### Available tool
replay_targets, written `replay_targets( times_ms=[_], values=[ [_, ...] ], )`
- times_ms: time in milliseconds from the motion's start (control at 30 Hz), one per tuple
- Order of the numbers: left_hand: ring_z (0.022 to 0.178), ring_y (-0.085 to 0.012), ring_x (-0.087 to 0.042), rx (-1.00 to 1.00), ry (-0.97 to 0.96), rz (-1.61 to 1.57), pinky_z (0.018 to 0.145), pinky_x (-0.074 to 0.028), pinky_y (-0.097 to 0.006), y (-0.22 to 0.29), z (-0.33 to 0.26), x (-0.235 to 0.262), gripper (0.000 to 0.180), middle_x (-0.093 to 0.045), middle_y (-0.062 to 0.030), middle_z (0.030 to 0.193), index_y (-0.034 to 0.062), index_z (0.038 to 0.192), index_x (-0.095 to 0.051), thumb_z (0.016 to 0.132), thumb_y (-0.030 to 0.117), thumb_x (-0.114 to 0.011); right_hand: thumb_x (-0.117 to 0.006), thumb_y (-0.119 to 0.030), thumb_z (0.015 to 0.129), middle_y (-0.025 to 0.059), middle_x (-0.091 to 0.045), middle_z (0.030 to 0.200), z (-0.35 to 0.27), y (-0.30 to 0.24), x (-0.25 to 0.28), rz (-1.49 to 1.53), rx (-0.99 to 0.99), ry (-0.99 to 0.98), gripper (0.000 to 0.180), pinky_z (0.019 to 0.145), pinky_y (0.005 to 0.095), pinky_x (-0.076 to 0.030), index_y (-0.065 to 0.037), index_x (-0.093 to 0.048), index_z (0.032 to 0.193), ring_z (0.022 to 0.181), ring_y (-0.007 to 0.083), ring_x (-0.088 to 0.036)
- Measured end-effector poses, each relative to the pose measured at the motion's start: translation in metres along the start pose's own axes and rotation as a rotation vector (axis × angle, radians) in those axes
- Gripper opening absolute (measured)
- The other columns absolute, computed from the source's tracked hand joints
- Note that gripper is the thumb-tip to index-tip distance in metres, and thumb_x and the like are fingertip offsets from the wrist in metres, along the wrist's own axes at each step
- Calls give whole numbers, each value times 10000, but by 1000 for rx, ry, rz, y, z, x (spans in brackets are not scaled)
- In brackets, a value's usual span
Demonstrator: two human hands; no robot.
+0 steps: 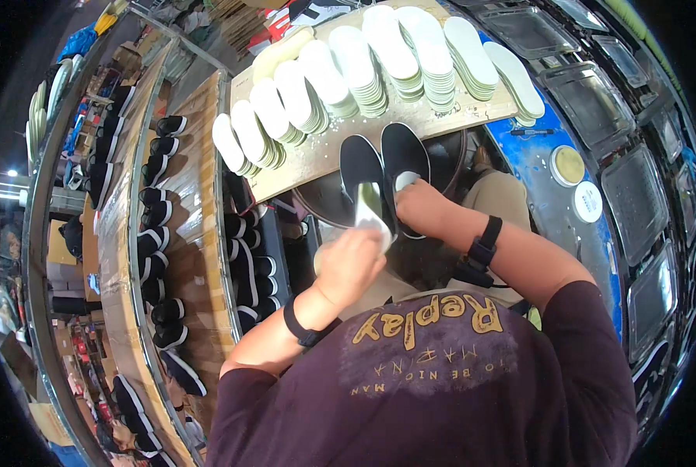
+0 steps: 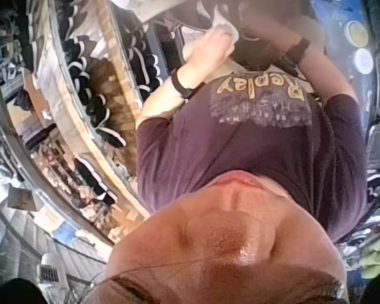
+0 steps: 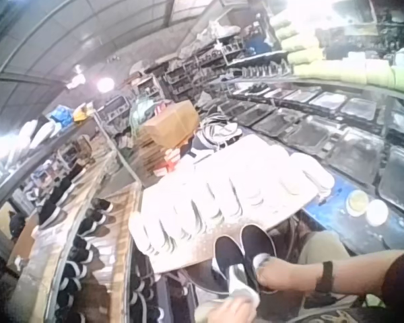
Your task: Inserting insoles into shoes and trimming excess material from the soles.
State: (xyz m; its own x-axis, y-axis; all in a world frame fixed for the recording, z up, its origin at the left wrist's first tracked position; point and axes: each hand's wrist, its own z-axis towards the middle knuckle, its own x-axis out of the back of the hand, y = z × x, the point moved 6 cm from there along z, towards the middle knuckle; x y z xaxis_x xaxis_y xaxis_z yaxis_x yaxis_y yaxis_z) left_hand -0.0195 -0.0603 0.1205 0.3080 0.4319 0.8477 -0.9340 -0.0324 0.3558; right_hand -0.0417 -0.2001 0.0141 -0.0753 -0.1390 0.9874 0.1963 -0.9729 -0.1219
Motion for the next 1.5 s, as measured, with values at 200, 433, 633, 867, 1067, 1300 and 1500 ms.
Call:
replay_targets(
  times_ms=[200,433,633,867,1067,1300,1500],
  values=[
    [852,-315,-612,46,-268,-255,697,-507,-408,-22,-6,-29,234,-604,-84,880,81,865,-575,667,79,-699,-607,-265,778,82,-639,771,0,19,-45,94,-117,-432,158,774,411,-444,-136,-675,719,847,268,-621],
    [816,-276,-628,59,-287,307,651,-542,-385,-71,13,-59,47,-606,-106,827,29,761,-586,740,55,-553,-563,-304,847,66,-639,778,-8,24,-46,147,-22,-325,217,785,440,-434,-137,-652,739,846,274,-625],
    [799,-302,-619,55,-313,218,680,-536,-412,-101,23,-101,83,-601,-121,812,24,772,-617,700,62,-599,-579,-206,819,51,-625,776,-15,10,-10,177,-9,26,124,767,412,-434,-127,-672,794,833,252,-622],
    [826,-333,-653,311,-622,64,724,-509,-430,-126,20,-123,90,-662,-176,862,62,785,-671,706,53,-629,-588,-178,828,40,-605,769,-37,5,25,285,-75,166,93,745,407,-425,-132,-670,828,825,244,-601],
    [835,-371,-646,302,-913,-116,761,-509,-425,-119,21,-119,232,-666,-217,845,18,865,-686,791,215,-590,-668,-268,817,55,-648,839,-36,-5,12,246,-63,70,175,768,430,-416,-115,-649,897,879,245,-614],
    [995,-355,-630,340,-762,19,1032,-394,-468,-91,17,-104,566,-661,-223,1006,-65,1058,-622,703,361,-739,-714,-281,764,71,-663,796,-23,-8,-19,93,-125,-180,249,779,431,-410,-96,-621,902,857,259,-632],
    [877,-322,-661,321,-513,92,759,-525,-406,-60,1,-141,462,-680,-156,903,95,939,-683,691,475,-766,-664,-174,779,89,-651,777,-28,-18,40,278,-91,80,107,726,418,-437,-95,-641,848,807,287,-628]
  ],
)
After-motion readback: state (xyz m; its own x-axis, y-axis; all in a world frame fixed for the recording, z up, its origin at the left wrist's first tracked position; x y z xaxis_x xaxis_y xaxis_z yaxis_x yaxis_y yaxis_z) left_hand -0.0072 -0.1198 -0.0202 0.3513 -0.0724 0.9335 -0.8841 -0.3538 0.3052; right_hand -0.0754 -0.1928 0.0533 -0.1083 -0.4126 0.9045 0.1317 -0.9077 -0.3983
